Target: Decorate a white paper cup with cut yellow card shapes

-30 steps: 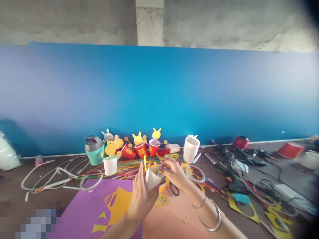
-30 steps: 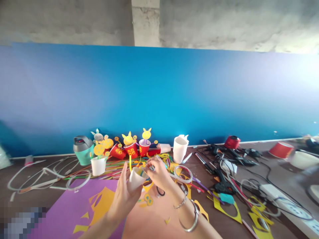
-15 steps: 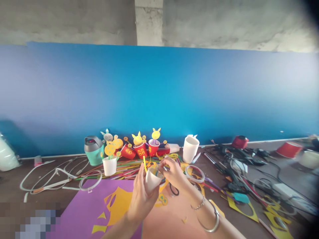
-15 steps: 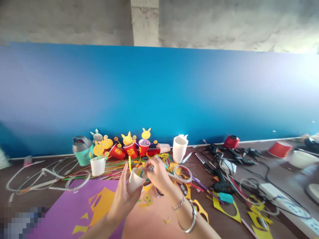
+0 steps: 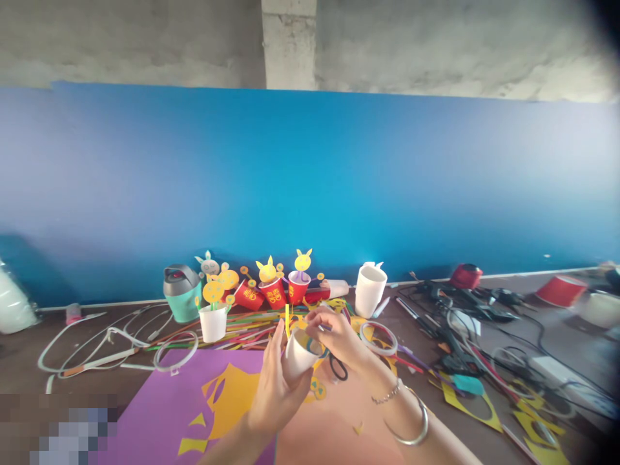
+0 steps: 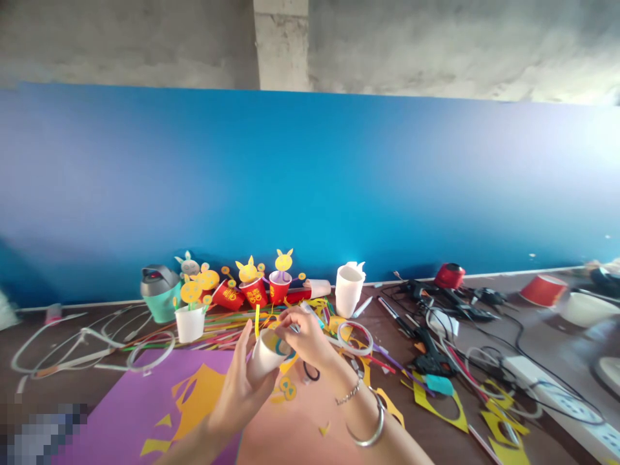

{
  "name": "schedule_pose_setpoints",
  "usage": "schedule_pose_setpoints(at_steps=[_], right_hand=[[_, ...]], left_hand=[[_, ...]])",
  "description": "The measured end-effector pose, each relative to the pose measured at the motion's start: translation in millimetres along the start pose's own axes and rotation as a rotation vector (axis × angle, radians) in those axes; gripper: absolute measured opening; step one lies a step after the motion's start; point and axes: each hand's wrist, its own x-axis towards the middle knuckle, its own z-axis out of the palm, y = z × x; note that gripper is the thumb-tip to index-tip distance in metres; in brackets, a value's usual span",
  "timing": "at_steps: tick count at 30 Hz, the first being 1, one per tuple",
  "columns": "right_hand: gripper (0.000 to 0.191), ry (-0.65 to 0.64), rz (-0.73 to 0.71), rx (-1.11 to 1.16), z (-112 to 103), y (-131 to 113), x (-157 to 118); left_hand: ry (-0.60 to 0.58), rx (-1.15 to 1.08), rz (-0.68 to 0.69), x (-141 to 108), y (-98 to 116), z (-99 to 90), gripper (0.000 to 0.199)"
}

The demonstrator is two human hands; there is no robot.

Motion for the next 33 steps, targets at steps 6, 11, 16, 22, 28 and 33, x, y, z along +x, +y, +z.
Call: schedule_pose_setpoints(at_steps=[6, 11, 16, 22, 28, 33], right_hand=[[0.020, -0.015, 0.048, 0.076, 1, -7, -4], [0.022, 0.006, 0.090, 0.153, 5, -12, -8], [0.018, -0.015, 0.179, 0.195, 9, -11, -7], [0.030, -0.093, 0.110, 0.133, -8, -17, -8], [0.030, -0.147, -0.171, -0.172, -23, -14, -4], [0.027, -0.175, -0.265, -0.328, -24, -14, -6]], left_hand=[[-0.009, 0.040, 0.038, -1, -1, 0.8, 0.084], [0.067, 0.262, 0.212, 1, 0, -0.4, 0.081], [0.082, 0.349, 0.372, 2, 1, -2.5, 0.076], [0.067, -0.074, 0.036, 9, 9, -3.5, 0.080], [-0.081, -0.502, -0.129, 12, 8, -3.3, 0.087], [-0.143, -0.643, -0.145, 11, 2, -2.2, 0.088]])
